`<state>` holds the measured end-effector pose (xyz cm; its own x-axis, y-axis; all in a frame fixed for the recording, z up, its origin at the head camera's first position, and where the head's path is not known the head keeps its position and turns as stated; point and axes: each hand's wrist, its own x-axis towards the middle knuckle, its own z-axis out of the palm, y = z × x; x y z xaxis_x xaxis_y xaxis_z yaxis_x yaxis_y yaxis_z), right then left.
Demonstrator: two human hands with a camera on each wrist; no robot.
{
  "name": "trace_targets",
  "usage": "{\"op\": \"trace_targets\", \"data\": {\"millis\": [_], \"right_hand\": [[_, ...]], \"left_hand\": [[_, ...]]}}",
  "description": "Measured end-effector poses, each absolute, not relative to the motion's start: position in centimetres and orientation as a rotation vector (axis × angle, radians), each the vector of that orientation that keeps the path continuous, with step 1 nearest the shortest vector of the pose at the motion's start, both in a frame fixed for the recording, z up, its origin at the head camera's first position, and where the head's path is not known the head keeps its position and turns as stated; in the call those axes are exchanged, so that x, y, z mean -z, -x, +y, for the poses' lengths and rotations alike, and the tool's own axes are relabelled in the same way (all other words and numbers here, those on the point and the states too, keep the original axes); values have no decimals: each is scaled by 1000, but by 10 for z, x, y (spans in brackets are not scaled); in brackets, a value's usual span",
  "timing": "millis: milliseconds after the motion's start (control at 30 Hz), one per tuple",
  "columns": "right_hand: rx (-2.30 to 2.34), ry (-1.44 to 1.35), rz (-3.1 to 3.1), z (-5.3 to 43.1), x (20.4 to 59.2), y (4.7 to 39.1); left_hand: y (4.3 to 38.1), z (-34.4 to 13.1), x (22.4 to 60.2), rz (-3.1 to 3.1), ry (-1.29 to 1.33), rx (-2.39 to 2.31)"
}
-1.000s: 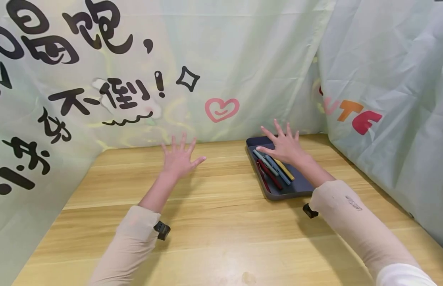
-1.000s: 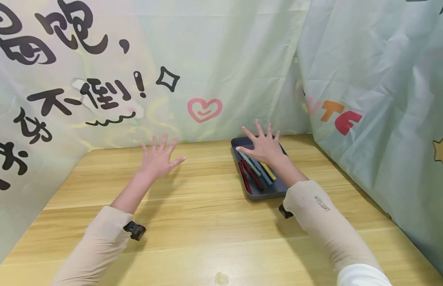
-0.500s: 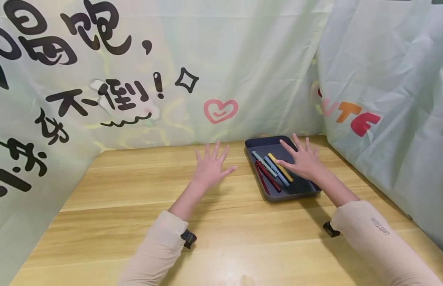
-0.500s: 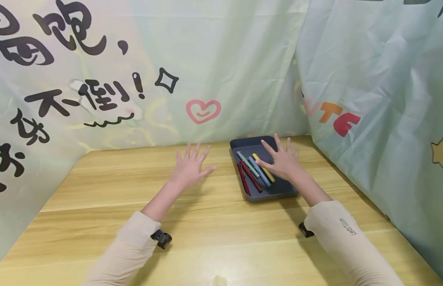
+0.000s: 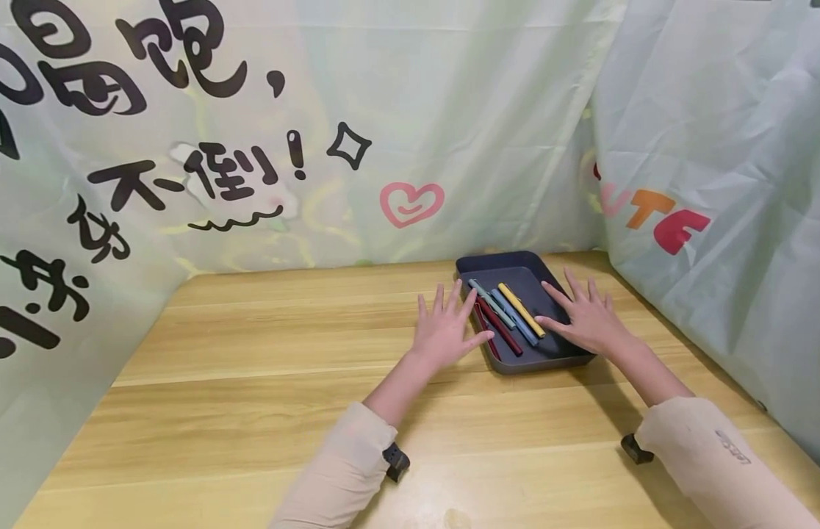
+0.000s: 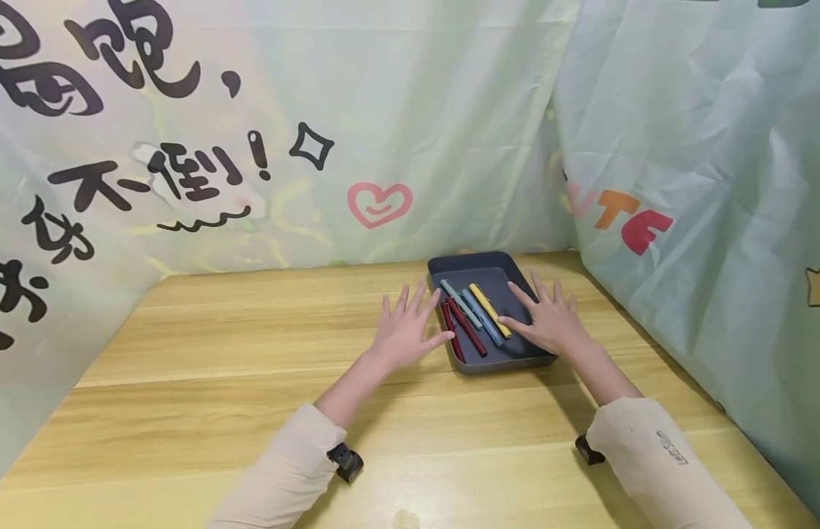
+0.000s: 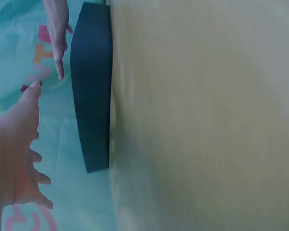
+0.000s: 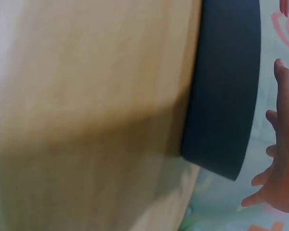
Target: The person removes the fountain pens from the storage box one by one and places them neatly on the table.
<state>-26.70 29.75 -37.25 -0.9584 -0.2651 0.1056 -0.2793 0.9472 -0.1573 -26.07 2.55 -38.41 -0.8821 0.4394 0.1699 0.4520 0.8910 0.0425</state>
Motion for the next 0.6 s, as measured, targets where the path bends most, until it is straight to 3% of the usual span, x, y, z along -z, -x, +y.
{"op": "trace_targets", "data": {"millis": [600], "right_hand": [[-284,-428,-3014,315,394,261]], "left_hand": [[246,79,398,-2876,587,161]]}}
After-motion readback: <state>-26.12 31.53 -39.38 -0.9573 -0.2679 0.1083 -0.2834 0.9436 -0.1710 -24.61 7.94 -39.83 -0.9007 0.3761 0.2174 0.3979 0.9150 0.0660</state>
